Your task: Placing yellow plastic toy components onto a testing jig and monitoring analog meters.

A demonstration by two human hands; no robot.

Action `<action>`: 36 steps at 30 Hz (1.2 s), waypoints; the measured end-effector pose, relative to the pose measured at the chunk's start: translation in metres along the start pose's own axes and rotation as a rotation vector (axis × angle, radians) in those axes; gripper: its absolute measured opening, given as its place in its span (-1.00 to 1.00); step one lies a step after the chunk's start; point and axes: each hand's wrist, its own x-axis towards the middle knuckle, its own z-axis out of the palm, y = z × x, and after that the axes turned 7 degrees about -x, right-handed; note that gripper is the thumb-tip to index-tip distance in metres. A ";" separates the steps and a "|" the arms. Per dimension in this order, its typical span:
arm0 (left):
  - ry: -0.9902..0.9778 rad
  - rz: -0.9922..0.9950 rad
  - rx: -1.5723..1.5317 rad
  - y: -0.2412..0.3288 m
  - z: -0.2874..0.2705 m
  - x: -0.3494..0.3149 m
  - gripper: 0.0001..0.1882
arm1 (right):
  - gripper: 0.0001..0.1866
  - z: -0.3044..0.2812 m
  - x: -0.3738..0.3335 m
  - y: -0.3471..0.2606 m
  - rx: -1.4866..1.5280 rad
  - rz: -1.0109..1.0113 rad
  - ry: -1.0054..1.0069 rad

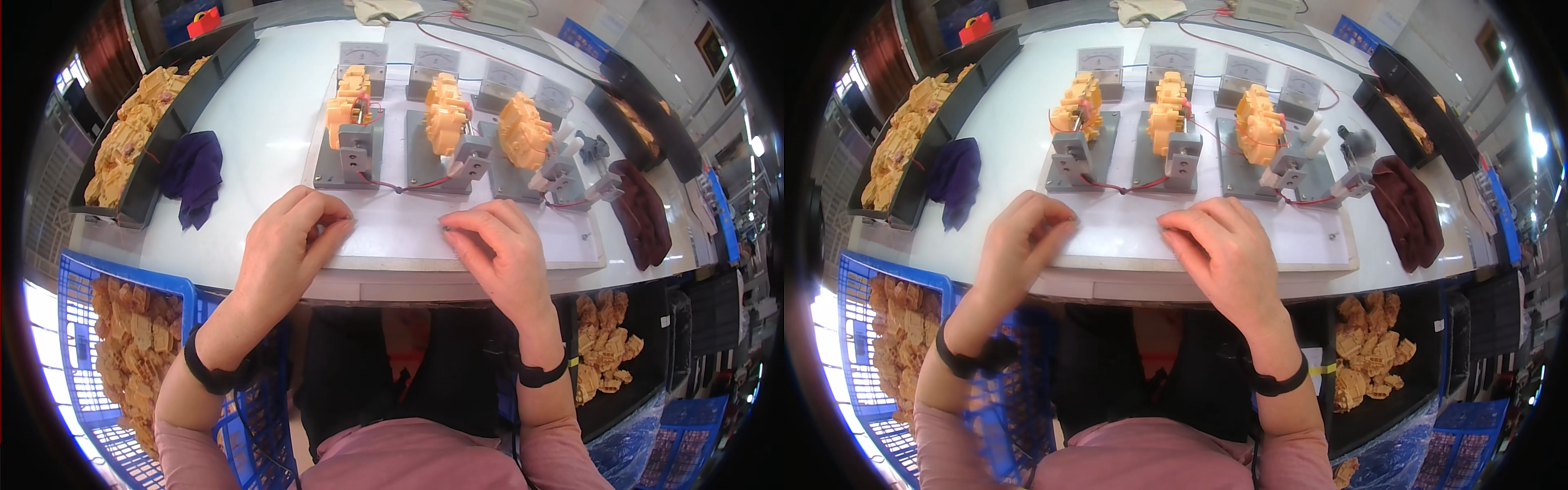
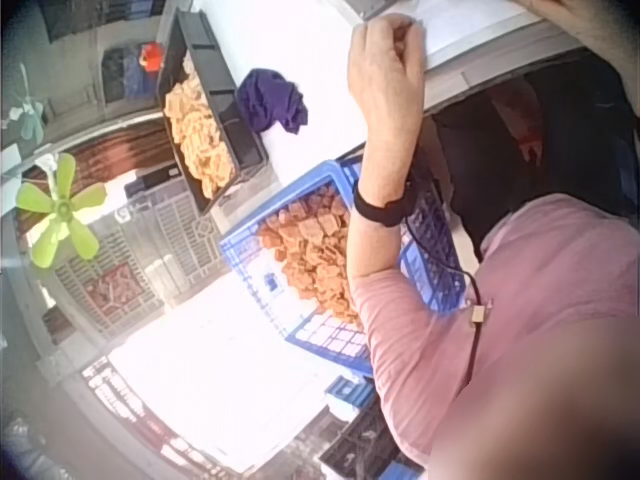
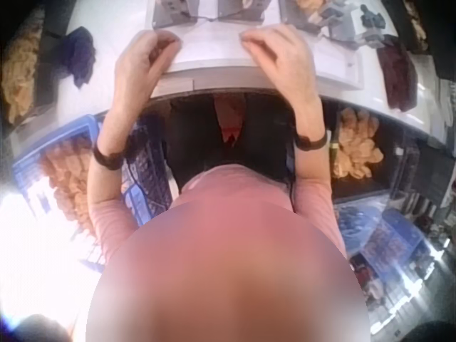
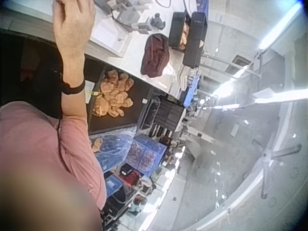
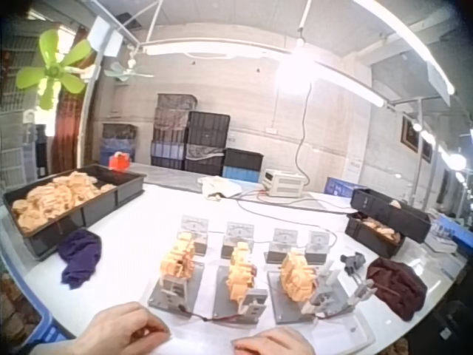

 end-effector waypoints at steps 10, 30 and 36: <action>0.004 0.001 0.010 -0.001 0.001 0.000 -0.90 | -0.88 -0.001 0.000 0.000 0.003 0.007 -0.002; 0.031 0.048 -0.004 -0.003 0.005 0.000 -0.91 | -0.91 0.001 -0.001 0.004 -0.010 -0.038 0.026; 0.022 0.039 0.011 -0.003 0.005 0.000 -0.92 | -0.92 0.001 -0.001 0.005 -0.018 -0.033 0.019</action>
